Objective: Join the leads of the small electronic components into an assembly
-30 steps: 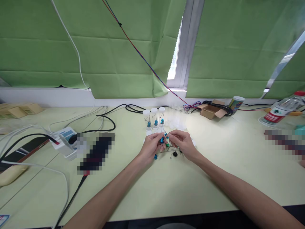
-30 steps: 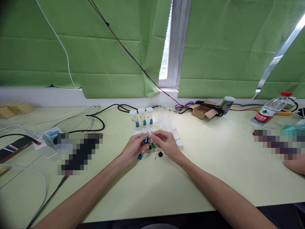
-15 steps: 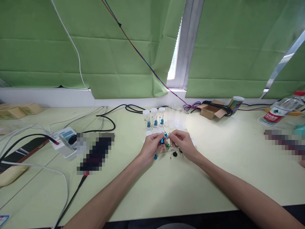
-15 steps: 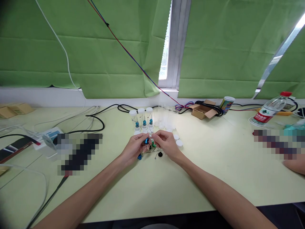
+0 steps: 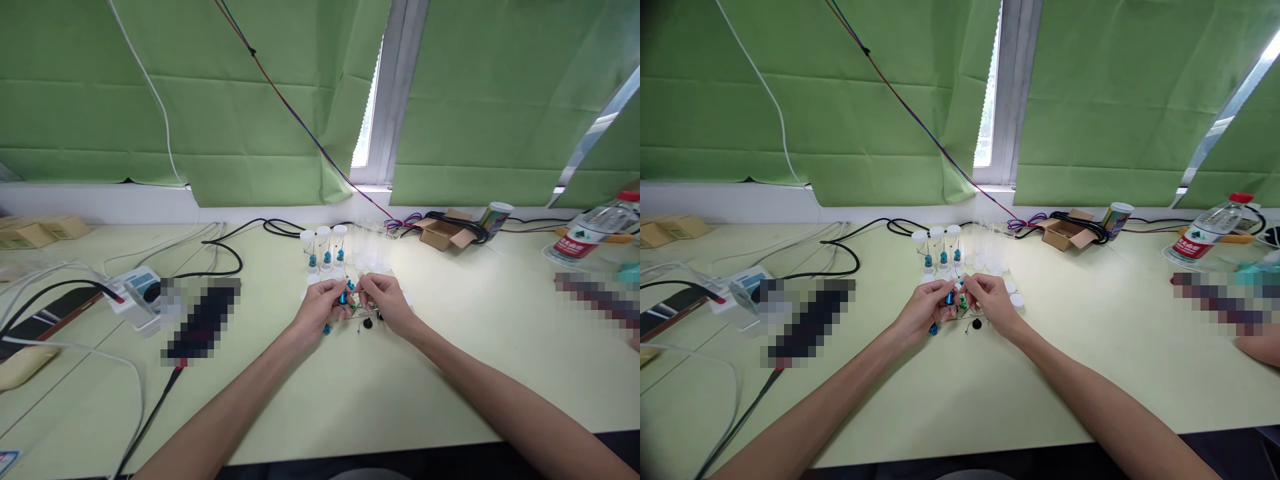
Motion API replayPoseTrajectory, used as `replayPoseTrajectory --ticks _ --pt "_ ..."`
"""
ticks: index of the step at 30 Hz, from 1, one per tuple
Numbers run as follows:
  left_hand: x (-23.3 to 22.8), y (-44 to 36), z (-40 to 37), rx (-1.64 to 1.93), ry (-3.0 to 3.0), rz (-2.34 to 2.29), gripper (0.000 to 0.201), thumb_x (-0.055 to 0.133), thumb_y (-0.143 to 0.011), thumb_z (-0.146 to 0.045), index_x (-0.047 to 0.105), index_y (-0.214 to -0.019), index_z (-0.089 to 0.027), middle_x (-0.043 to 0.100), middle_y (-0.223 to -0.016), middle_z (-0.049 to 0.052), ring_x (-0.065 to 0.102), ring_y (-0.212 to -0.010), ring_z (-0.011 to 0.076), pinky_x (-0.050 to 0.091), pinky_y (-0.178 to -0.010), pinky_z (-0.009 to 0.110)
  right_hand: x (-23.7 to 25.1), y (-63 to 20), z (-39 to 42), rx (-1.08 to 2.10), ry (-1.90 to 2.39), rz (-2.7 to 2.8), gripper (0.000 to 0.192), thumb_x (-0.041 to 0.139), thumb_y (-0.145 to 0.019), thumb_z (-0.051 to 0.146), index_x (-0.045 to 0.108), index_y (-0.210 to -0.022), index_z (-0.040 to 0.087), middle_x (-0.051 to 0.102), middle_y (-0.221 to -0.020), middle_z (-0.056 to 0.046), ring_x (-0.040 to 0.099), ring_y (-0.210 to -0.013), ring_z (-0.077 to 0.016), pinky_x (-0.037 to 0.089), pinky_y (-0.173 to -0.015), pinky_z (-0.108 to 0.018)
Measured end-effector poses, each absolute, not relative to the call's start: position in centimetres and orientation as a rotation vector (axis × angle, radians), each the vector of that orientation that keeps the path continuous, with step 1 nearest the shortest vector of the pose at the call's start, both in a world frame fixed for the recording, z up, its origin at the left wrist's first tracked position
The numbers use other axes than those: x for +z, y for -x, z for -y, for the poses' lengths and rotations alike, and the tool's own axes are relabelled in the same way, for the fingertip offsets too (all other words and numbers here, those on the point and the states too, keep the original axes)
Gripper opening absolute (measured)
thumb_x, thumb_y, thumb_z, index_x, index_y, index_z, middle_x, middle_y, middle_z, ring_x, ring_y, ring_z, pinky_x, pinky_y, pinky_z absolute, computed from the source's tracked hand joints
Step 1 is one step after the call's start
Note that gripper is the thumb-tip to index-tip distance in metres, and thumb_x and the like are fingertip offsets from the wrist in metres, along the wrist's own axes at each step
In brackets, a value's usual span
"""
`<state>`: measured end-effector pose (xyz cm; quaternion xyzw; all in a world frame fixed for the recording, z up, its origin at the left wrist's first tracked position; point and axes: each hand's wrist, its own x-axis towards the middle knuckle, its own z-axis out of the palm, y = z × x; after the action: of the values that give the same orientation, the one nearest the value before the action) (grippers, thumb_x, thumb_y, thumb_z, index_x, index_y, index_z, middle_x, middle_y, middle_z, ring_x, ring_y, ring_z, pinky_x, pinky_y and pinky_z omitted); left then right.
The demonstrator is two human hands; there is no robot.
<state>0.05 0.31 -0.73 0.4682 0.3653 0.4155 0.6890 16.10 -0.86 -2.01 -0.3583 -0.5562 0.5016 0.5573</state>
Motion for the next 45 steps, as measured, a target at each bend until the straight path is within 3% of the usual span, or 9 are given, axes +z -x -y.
replayPoseTrajectory --ticks 27,45 --pt "-0.76 0.11 -0.35 0.934 -1.057 -0.751 0.033 0.072 -0.076 -0.044 0.063 -0.073 -0.012 0.061 -0.071 0.004 0.057 -0.055 0.0097 0.041 -0.046 0.021 -1.77 -16.24 0.78 1.531 0.729 1.113 0.039 0.067 -0.081 0.056 0.062 -0.077 0.017 0.056 -0.054 0.004 0.043 -0.041 -0.0069 0.03 -0.044 -0.023" --pt "-0.39 0.02 -0.24 0.986 -1.037 -0.806 0.028 0.071 -0.078 -0.039 0.063 -0.077 -0.013 0.061 -0.073 0.004 0.056 -0.053 0.0089 0.041 -0.044 0.021 -2.06 -16.14 0.69 1.467 0.691 1.104 0.03 0.071 -0.082 0.046 0.062 -0.082 0.017 0.062 -0.067 0.002 0.045 -0.044 -0.0049 0.032 -0.046 -0.022"
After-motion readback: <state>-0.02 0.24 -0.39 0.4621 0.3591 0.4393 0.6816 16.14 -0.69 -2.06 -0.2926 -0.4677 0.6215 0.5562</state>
